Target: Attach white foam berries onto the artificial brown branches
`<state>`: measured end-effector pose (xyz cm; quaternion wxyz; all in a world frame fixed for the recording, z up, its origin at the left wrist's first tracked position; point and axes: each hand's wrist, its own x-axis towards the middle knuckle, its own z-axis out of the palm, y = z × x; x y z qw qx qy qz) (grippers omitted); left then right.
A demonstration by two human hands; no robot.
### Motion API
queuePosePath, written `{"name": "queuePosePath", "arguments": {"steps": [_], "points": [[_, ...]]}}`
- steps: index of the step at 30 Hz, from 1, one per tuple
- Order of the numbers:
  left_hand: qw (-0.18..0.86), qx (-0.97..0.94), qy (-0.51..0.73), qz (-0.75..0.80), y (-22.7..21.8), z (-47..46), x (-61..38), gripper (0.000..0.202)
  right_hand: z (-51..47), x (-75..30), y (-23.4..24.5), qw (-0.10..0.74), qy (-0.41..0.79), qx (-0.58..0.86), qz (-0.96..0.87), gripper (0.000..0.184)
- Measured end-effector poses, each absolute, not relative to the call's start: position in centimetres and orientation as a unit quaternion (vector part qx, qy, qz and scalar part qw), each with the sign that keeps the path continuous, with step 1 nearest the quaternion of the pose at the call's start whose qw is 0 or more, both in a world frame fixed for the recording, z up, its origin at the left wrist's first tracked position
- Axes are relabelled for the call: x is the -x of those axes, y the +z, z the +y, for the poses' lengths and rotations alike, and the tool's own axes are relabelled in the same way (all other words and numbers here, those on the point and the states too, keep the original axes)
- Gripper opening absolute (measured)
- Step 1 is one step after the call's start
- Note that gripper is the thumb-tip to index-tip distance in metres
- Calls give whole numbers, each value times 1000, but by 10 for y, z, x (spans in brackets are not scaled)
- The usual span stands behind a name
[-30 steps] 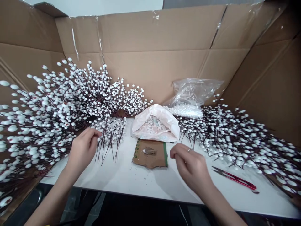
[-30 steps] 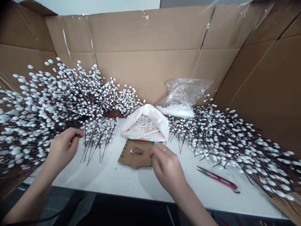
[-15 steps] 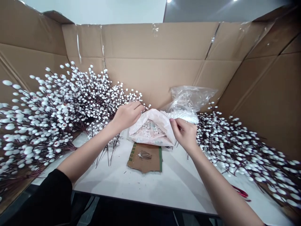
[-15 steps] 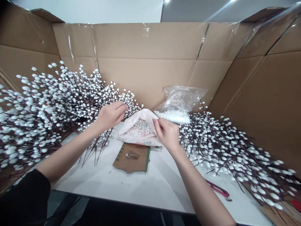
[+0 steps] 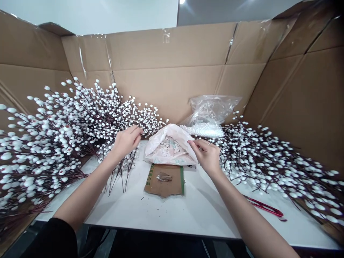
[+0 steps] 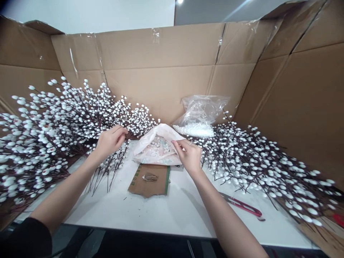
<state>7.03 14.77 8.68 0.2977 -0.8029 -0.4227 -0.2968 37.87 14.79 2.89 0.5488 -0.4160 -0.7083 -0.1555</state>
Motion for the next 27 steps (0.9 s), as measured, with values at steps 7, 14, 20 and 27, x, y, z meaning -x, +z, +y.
{"name": "queuePosePath", "arguments": {"steps": [7, 14, 20, 27], "points": [[337, 836, -178, -395, 54, 152, -27, 24, 147, -377, 21, 541, -133, 426, -712, 26], [325, 840, -155, -406, 47, 154, -17, 23, 148, -378, 17, 553, -105, 428, -707, 24], [371, 839, -131, -377, 42, 152, -20, 23, 150, -380, 14, 549, -97, 442, -703, 26], [353, 850, -142, -365, 38, 152, -22, 24, 155, -383, 6, 534, -92, 458, -705, 26]]}}
